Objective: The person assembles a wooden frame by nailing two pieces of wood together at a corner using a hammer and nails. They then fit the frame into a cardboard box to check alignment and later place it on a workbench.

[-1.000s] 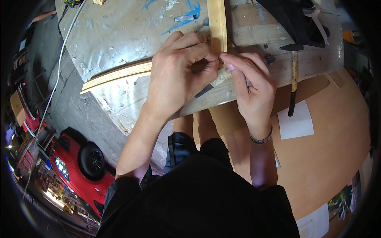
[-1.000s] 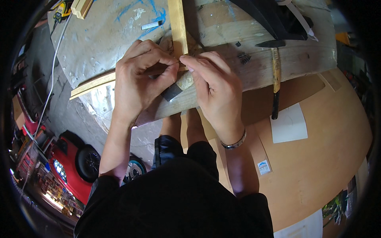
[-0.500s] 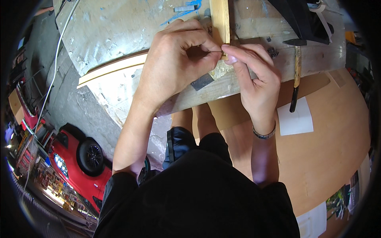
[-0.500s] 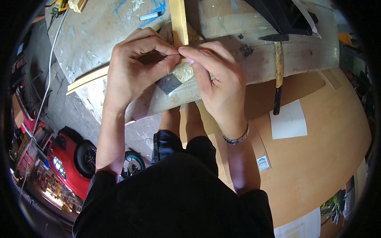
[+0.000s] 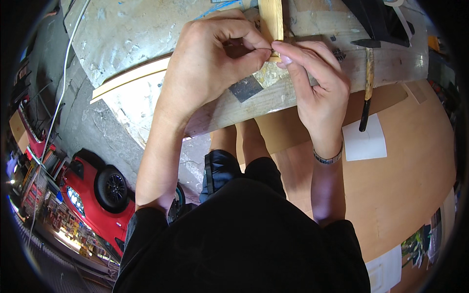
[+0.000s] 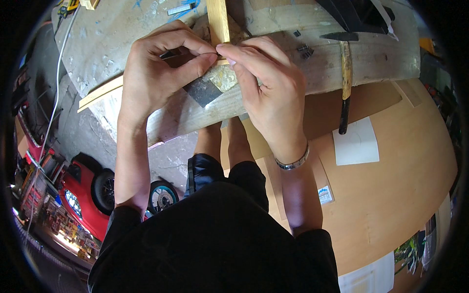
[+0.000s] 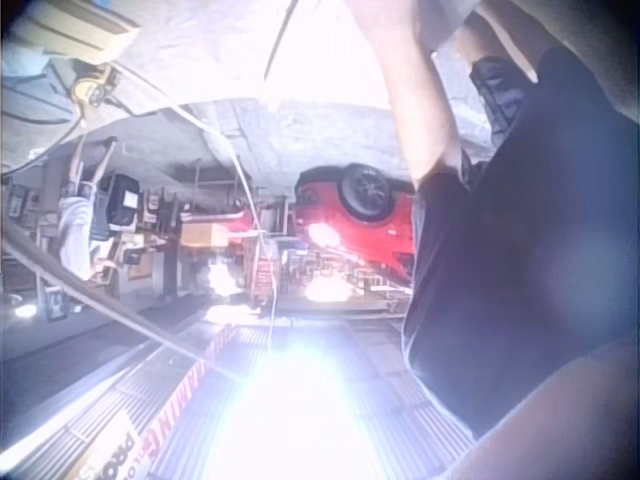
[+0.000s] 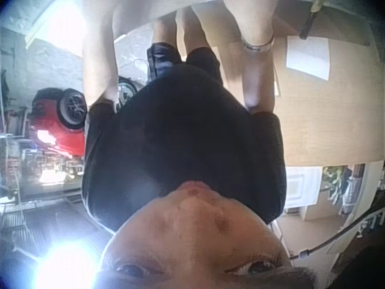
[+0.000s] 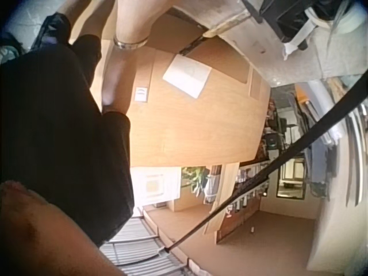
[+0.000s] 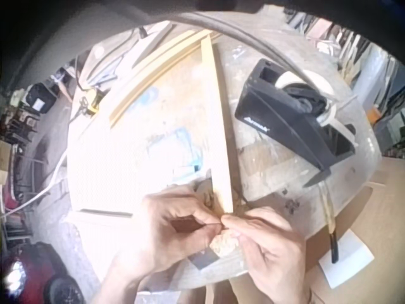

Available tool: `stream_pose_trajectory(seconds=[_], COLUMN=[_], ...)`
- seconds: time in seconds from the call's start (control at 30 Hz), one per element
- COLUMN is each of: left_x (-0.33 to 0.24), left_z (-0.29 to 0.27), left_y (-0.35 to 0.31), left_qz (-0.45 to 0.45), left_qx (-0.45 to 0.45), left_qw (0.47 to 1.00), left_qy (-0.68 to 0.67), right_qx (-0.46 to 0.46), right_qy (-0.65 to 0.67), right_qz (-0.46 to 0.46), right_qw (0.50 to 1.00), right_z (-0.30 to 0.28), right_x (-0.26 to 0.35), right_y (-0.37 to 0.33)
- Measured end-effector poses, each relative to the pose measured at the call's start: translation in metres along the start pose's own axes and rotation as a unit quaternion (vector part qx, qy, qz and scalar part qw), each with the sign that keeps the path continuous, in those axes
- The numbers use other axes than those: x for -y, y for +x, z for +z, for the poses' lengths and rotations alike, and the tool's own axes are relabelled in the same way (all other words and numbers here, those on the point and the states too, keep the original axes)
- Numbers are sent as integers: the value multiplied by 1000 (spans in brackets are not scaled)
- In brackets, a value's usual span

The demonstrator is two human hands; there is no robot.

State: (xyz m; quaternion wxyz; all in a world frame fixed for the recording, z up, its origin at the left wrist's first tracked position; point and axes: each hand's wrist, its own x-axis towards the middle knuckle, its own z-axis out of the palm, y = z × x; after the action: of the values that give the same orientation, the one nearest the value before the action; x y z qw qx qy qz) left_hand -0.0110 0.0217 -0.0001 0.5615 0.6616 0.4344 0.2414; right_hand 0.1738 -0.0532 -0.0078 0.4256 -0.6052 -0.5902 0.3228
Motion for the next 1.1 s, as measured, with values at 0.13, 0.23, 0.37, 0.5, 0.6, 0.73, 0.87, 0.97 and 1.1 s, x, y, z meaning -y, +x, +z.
stream_pose_trajectory(seconds=[0.13,0.23,0.37,0.5,0.6,0.73,0.87,0.97,1.1], left_x=[-1,-1,2,7,7,9,12,11,10], left_z=[-1,-4,-6,-7,-7,-9,-8,-11,-11], left_y=[-1,4,7,6,6,7,7,11,12], left_qz=[1,-17,-37,-29,-18,-8,-4,-20,-24], left_qx=[7,28,47,50,45,51,50,68,72], left_qw=[1000,999,998,998,999,999,999,997,997], left_qy=[16,4,-19,-22,-7,-1,-13,-27,-28], right_qx=[2,-1,4,6,4,1,2,2,-1], right_qy=[-17,-33,-33,-34,-39,-37,-39,-37,-33], right_qz=[-7,-14,-26,-35,-39,-35,-36,-34,-34], right_qw=[1000,999,999,999,998,999,999,999,999], right_z=[0,0,-2,-2,-2,-2,-2,-2,-1], right_x=[2,0,0,-1,-1,-2,-2,-3,-3], right_y=[-1,-1,1,2,1,0,0,-1,-1])
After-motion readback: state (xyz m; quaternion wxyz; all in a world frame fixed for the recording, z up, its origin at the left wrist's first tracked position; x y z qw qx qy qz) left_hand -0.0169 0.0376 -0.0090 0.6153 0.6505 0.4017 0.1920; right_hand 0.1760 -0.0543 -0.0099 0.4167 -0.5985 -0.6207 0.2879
